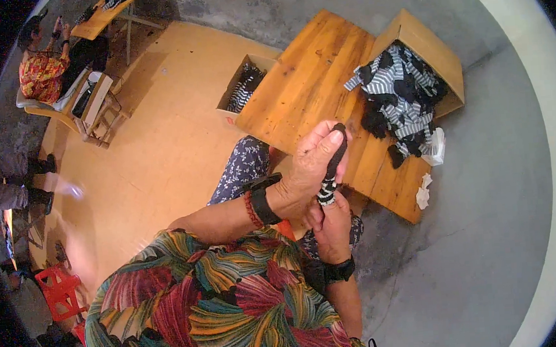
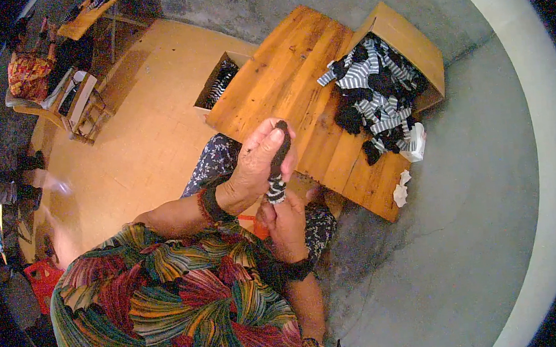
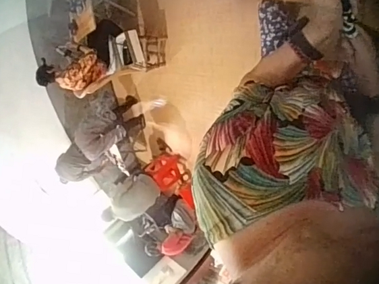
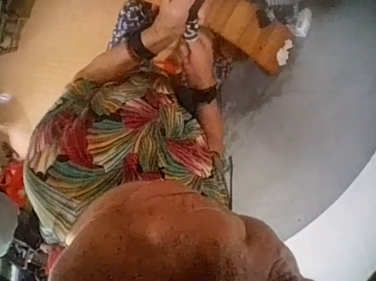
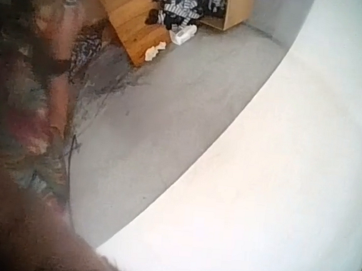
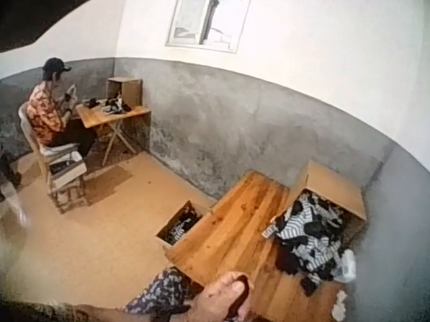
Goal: Turning small striped fabric tubes right-side out using a wooden stick.
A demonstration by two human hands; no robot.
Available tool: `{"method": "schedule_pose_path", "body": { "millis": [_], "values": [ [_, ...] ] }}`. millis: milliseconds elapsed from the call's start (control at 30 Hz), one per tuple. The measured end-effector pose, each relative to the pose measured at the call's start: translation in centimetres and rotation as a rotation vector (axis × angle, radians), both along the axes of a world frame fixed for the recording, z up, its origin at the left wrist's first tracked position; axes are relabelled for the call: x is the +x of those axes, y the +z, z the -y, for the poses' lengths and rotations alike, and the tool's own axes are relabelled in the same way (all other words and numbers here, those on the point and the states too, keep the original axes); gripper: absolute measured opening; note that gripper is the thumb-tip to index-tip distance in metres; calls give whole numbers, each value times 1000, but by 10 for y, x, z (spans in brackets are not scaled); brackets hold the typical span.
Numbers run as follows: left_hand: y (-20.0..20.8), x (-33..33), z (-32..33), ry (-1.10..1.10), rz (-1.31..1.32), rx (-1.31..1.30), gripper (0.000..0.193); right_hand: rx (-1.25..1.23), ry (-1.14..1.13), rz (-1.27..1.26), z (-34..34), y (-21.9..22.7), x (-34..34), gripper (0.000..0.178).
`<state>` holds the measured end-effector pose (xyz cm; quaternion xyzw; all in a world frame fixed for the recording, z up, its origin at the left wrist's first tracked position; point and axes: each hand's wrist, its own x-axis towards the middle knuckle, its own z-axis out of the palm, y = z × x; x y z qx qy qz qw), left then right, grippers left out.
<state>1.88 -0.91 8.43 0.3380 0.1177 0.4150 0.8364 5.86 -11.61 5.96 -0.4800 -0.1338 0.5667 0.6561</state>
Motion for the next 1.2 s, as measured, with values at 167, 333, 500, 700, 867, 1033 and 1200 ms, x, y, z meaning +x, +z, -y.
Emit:
{"method": "schedule_pose_path", "body": {
  "millis": [167, 333, 500, 700, 867, 1033, 1200],
  "values": [
    [10, -17, 1, -90, -12, 96, 26, 119, 213, -244, -2, -1, 10, 18],
    [-4, -15, -23, -27, 64, 69, 22, -58, 145, 102, -3, 13, 15, 21],
    [-6, -1, -27, 179, 171, 57, 19, -144, 104, 158, 7, 2, 17, 22],
    [-3, 0, -15, 16, 159, -188, 18, -51, -74, 69, -6, 0, -2, 17],
    [0, -6, -12, -4, 171, -134, 22, 85, -24, -32, -13, 7, -4, 18],
    [-2, -15, -12, 5, 95, 44, 25, 21, -51, 182, -19, 16, -5, 19],
    [-4, -19, -45, -295, 151, 148, 32, 9, 33, 539, -9, 5, 29, 20]
  ]
}}
